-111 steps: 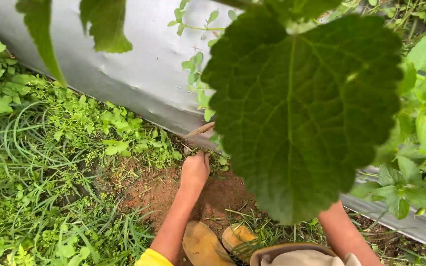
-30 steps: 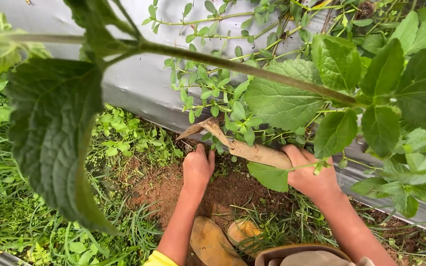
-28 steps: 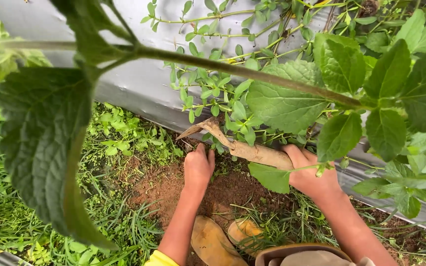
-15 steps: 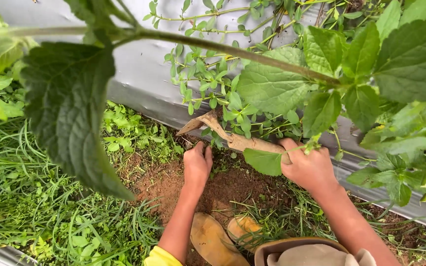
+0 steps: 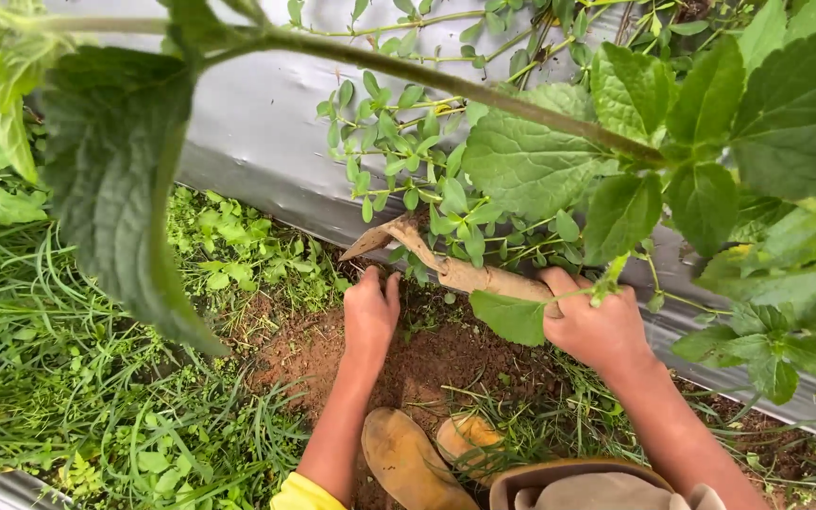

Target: Manual weeding of a farm field using a hand hoe between plastic-covered rows.

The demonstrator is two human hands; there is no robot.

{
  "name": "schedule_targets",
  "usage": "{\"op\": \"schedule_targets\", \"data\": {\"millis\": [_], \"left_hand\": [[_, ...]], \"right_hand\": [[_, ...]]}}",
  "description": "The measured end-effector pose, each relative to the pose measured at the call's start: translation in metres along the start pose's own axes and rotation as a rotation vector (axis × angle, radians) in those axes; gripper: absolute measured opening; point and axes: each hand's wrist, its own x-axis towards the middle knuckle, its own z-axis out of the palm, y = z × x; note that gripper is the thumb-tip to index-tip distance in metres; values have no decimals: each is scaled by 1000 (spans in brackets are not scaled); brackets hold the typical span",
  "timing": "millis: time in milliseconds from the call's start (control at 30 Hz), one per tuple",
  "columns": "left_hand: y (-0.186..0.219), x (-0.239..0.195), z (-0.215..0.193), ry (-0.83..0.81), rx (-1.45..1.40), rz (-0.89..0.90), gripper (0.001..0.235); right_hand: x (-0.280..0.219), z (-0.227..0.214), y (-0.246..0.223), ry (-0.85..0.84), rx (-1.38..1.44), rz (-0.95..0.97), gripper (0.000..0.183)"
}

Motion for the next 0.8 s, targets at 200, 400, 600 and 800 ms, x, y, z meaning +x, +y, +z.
{"op": "schedule_targets", "data": {"millis": [200,400,600,800], "left_hand": [[5,11,-1,6,0,28,14],[-12,-1,42,-298,221,-131,54],[-60,4,84,-311,453,-92,55],[-56,1,78,-362,361,-53,36]], "right_hand": [[41,-31,-1,-89,396,103,15],[29,-13,6,-27,249,-130,17],[32,-23,7,-66,439,-32,11],[29,-30,11,-55,166,-139,20]]}}
